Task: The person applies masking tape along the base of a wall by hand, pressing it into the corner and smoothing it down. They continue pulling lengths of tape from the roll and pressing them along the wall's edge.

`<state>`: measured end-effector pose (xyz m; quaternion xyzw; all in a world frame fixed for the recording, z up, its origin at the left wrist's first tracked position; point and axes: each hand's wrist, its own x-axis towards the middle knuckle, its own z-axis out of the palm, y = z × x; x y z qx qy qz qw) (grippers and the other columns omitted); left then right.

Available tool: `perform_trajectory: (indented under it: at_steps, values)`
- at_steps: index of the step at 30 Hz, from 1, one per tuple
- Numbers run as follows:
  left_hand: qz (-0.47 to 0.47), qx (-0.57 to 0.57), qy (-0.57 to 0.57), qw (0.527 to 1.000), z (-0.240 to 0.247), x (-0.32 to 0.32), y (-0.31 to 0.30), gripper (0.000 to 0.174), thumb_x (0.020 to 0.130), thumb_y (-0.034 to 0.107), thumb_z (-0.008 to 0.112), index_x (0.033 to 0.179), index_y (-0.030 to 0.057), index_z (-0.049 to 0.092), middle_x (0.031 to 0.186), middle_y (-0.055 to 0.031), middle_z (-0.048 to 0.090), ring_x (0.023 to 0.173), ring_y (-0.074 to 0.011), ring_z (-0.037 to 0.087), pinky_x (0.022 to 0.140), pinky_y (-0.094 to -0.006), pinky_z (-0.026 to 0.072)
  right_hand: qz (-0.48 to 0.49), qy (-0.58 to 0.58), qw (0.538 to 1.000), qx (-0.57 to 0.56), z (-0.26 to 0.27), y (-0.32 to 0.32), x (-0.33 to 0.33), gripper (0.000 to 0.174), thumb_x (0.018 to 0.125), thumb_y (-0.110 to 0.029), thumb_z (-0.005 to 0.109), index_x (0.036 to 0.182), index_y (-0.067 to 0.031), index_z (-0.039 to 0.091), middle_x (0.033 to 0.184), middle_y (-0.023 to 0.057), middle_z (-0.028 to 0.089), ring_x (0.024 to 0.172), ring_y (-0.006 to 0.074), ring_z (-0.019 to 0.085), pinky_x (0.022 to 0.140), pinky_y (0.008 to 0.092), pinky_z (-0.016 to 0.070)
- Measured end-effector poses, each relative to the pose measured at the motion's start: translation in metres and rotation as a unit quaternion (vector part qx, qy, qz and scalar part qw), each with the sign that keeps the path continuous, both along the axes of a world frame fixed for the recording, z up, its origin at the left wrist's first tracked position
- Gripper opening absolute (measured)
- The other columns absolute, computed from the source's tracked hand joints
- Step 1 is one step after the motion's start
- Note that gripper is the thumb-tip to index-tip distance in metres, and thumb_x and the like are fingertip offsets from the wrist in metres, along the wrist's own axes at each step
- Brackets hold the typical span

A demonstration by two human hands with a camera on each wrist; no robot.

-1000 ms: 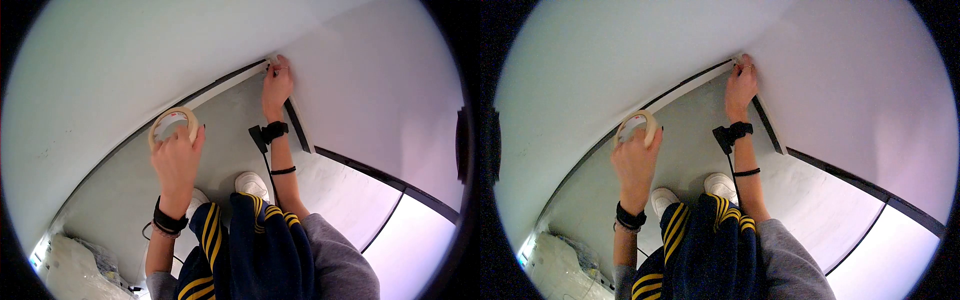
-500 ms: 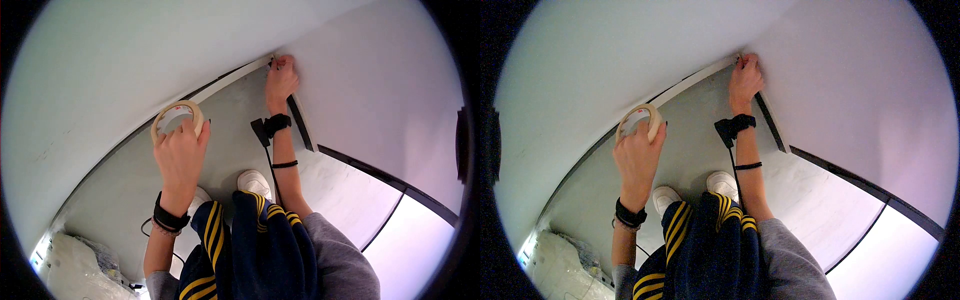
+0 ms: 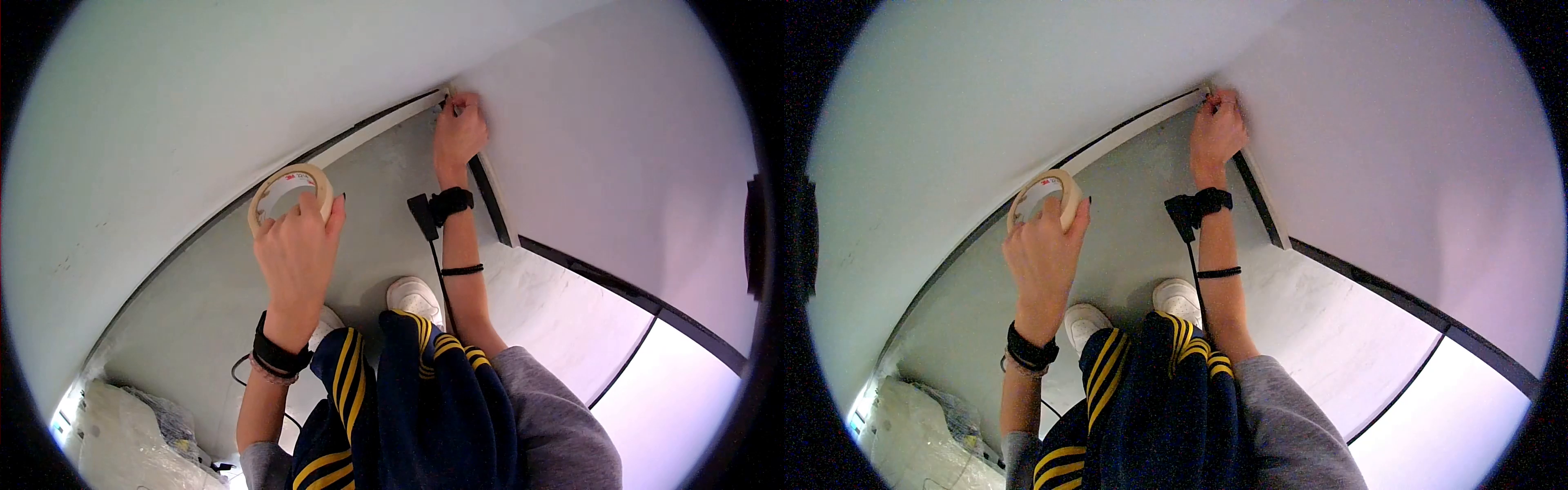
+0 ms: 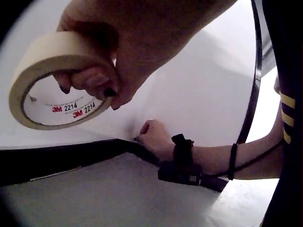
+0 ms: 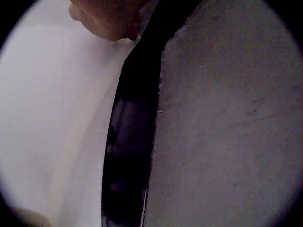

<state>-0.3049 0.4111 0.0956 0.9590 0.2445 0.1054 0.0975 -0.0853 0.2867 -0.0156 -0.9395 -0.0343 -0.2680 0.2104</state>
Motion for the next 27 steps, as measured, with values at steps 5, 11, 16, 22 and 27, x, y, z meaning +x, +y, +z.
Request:
perform_trajectory:
  at_steps: [5,11,16,22,27]
  values:
    - [-0.004,0.004,-0.012,1.000,-0.0028,-0.0012,0.0026,0.032,0.081,0.032,0.062,0.064,0.0063,0.055,0.049,-0.0073,0.054,0.041,-0.0233,0.052,0.048,-0.0287,0.0417,-0.001,0.005,1.000,0.017,0.0034,0.0018,-0.0054,0.011,0.077,-0.017,0.066,0.078,-0.0121,0.056,0.068,0.0062,0.063,0.062,0.0323,0.060,0.054,0.0439,0.0439]
    - [0.027,-0.024,0.042,0.998,-0.0040,-0.0011,0.0002,0.031,0.080,0.039,0.062,0.077,0.0080,0.063,0.053,-0.0095,0.057,0.049,-0.0272,0.058,0.047,-0.0369,0.0457,0.027,-0.007,0.999,0.033,0.0019,-0.0018,-0.0024,0.011,0.078,-0.015,0.062,0.083,-0.0134,0.053,0.070,0.0077,0.063,0.064,0.0315,0.062,0.054,0.0453,0.0448]
    - [0.021,0.015,-0.001,1.000,-0.0054,-0.0023,0.0002,0.031,0.079,0.035,0.063,0.069,0.0069,0.057,0.052,-0.0069,0.056,0.043,-0.0241,0.054,0.050,-0.0310,0.0448,0.023,0.002,0.999,0.039,0.0039,-0.0025,-0.0027,0.011,0.077,-0.014,0.063,0.081,-0.0137,0.053,0.069,0.0076,0.063,0.064,0.0317,0.062,0.054,0.0453,0.0451]
    - [0.014,0.005,-0.010,1.000,-0.0031,-0.0006,0.0025,0.031,0.080,0.035,0.062,0.069,0.0062,0.058,0.052,-0.0069,0.056,0.044,-0.0253,0.054,0.051,-0.0317,0.0451,0.010,0.012,0.999,0.035,0.0063,-0.0005,-0.0038,0.010,0.077,-0.015,0.063,0.079,-0.0137,0.053,0.065,0.0082,0.062,0.062,0.0321,0.061,0.054,0.0455,0.0452]
    - [0.019,0.013,-0.002,1.000,-0.0019,0.0010,0.0047,0.031,0.080,0.034,0.062,0.069,0.0059,0.058,0.052,-0.0070,0.056,0.044,-0.0254,0.054,0.051,-0.0315,0.0453,0.004,0.027,0.999,0.044,0.0082,0.0010,-0.0049,0.009,0.078,-0.015,0.062,0.078,-0.0137,0.053,0.064,0.0087,0.062,0.062,0.0322,0.061,0.054,0.0453,0.0446]
